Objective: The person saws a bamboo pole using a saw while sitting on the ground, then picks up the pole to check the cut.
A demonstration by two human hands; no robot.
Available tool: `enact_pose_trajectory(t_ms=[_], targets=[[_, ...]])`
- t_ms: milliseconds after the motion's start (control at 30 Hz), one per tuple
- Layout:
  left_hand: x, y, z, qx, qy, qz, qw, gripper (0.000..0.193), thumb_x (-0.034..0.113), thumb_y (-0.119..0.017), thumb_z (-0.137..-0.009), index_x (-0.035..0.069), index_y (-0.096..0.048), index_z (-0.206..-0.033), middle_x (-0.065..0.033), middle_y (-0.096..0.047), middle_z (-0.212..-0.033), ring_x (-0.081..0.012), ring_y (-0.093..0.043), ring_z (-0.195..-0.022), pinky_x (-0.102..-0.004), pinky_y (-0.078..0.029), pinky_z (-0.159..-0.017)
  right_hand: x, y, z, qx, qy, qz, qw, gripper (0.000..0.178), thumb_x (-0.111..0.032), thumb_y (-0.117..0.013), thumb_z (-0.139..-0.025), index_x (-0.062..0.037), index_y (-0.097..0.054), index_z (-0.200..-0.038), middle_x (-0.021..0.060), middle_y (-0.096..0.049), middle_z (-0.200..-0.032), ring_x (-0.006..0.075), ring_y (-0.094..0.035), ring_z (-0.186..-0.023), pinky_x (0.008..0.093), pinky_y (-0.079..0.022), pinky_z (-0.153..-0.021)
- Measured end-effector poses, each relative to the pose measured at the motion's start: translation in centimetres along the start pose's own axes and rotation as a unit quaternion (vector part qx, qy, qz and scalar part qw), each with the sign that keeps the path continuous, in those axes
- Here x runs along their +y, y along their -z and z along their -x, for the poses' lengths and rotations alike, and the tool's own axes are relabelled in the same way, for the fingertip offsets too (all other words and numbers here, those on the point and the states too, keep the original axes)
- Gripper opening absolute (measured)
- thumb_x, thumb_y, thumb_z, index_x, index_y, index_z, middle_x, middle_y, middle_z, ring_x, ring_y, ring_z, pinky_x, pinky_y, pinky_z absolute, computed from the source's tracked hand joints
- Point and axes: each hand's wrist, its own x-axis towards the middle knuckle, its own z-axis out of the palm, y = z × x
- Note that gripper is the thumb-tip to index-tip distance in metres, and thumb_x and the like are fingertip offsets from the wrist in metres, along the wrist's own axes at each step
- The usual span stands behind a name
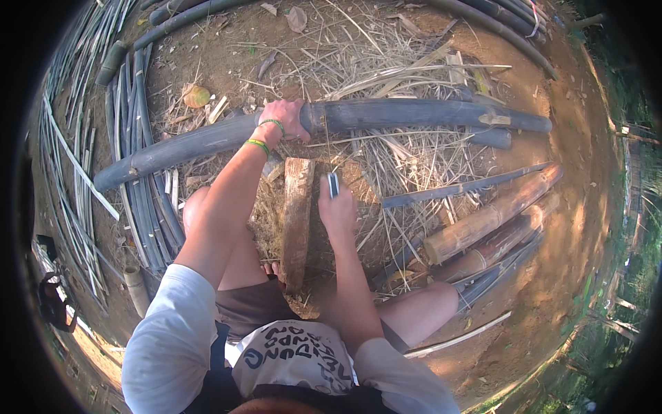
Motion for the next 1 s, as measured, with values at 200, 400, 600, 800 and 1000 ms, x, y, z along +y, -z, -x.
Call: enact_pose_trajectory(t_ms=[200,400,600,800,1000], targets=[[0.4,0.3,-0.2,-0.014,0.007,0.0,1.0,0.092,0.054,-0.091,-0.054,0.01,-0.062,-0.13,-0.017,-0.076,-0.11,-0.0367,-0.072,-0.105,-0.0464,-0.057,-0.093,-3.9,0.4,-3.7,-0.059,-0.051,-0.026,0.997,0.055,-0.043,-0.059,-0.102,0.0061,-0.067,-0.079,0.0248,-0.068,-0.071,0.0425,-0.07,-0.069,0.0503,-0.054,-0.067],[-0.1,1.0,0.1,-0.019,0.014,0.009,1.0,0.082,0.052,-0.089,-0.058,0.01,-0.067,-0.125,-0.0173,-0.074,-0.118,-0.0337,-0.071,-0.113,-0.0429,-0.057,-0.096,-0.8,2.4,3.0,-0.038,-0.041,0.043,0.998,0.046,-0.039,-0.064,-0.098,0.0056,-0.072,-0.087,0.0273,-0.068,-0.075,0.0455,-0.071,-0.074,0.0537,-0.053,-0.07],[0.7,1.9,-1.2,-0.056,0.013,0.02,0.998,0.091,0.052,-0.09,-0.055,0.011,-0.067,-0.132,-0.0177,-0.073,-0.122,-0.0351,-0.069,-0.117,-0.0448,-0.054,-0.103,-3.4,-0.4,-5.1,-0.011,0.005,-0.055,0.998,0.05,-0.041,-0.062,-0.1,0.0046,-0.067,-0.08,0.0225,-0.067,-0.069,0.044,-0.07,-0.069,0.0502,-0.054,-0.067],[-0.4,2.0,-1.4,-0.041,0.013,0.019,0.999,0.086,0.054,-0.088,-0.055,0.01,-0.07,-0.127,-0.0154,-0.074,-0.121,-0.0327,-0.07,-0.114,-0.0436,-0.056,-0.1,0.9,2.6,4.3,-0.021,-0.02,0.016,0.999,0.052,-0.043,-0.062,-0.099,0.007,-0.07,-0.089,0.0291,-0.068,-0.074,0.045,-0.071,-0.074,0.0503,-0.055,-0.069],[0.1,2.7,-1.2,-0.064,0.01,0.014,0.998,0.089,0.055,-0.088,-0.055,0.007,-0.068,-0.128,-0.0151,-0.072,-0.126,-0.0305,-0.069,-0.117,-0.0424,-0.055,-0.101,-5.0,-1.7,-7.1,-0.001,-0.018,0.008,1.0,0.057,-0.047,-0.062,-0.099,0.0078,-0.072,-0.085,0.0304,-0.07,-0.076,0.0464,-0.073,-0.074,0.0521,-0.056,-0.067]])
